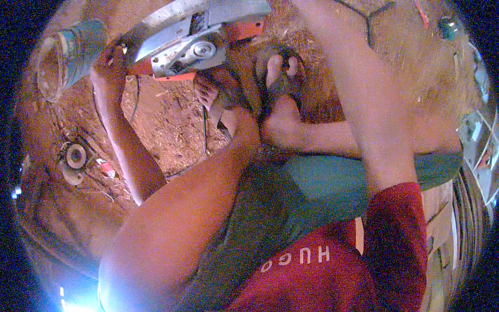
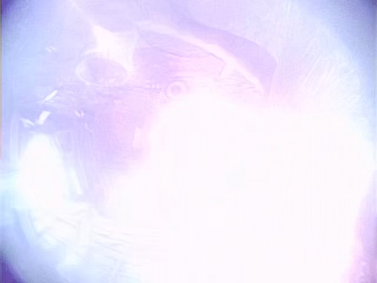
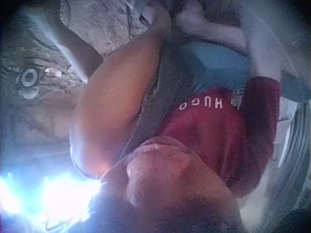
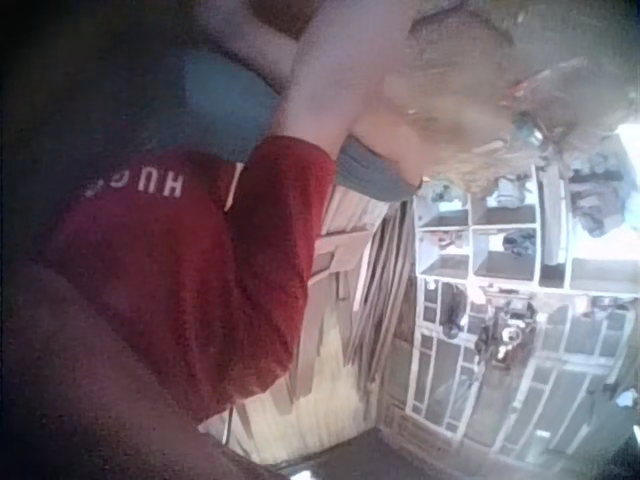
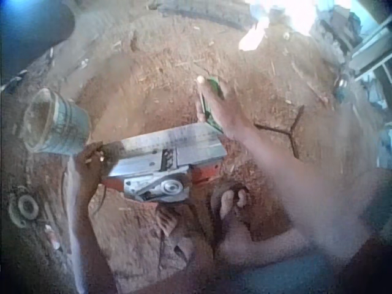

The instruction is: The person sits on the floor and assembles a handheld power tool, likely a jigsaw. They attach a metal blade to the tool's base, secure it with a knob, and then attach a metal guide rail to the side of the tool body.

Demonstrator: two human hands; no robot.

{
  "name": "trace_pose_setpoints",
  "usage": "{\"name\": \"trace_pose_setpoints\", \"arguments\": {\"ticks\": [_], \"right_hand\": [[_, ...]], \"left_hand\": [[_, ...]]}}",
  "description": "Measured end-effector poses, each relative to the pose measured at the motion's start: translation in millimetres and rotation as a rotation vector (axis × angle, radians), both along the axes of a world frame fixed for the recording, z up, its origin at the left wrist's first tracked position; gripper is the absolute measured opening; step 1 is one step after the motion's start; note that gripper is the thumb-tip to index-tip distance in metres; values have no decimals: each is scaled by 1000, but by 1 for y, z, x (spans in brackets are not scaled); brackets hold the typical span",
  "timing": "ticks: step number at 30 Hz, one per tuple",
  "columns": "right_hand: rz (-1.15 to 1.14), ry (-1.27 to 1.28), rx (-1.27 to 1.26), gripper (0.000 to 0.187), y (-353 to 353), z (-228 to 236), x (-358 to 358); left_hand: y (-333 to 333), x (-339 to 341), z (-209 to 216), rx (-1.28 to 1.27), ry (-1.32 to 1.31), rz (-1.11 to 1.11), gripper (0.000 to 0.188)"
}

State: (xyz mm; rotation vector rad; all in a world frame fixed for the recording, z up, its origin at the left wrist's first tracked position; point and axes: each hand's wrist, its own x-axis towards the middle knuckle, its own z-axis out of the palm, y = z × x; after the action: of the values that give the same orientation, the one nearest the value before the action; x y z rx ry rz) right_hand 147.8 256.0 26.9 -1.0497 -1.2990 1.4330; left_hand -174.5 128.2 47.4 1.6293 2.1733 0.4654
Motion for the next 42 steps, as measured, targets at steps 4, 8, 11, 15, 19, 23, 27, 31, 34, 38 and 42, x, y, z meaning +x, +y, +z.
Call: {"name": "trace_pose_setpoints", "arguments": {"ticks": [4,8,11,15,19,23,27,31,34,38,42], "right_hand": [[-14,-55,33,33,0,3,3],[-77,-25,22,32,-4,0,-11],[-69,-58,-10,30,-4,4,-9],[-57,-59,-19,28,2,3,-1],[-59,-35,4,26,1,-1,0],[-28,49,60,26,1,-12,-18],[-57,107,-10,30,3,-9,3],[-39,76,-3,37,5,-12,-1],[-59,64,-16,40,6,-14,1],[-56,74,-32,47,9,-18,2],[-71,89,-51,52,5,-17,0]], "left_hand": [[0,9,4,36,-66,24,33],[-6,6,5,43,-34,22,31],[-4,11,13,-36,26,25,32],[0,10,7,64,-79,-5,34],[0,4,-1,80,-51,-45,32],[-15,-21,-6,89,13,-69,31],[1,2,-8,61,-16,-125,33],[-2,-8,-2,61,38,-157,33],[-1,-14,-8,109,90,-253,34],[4,-17,-12,77,108,-258,34],[2,-21,-11,113,141,-305,35]]}}
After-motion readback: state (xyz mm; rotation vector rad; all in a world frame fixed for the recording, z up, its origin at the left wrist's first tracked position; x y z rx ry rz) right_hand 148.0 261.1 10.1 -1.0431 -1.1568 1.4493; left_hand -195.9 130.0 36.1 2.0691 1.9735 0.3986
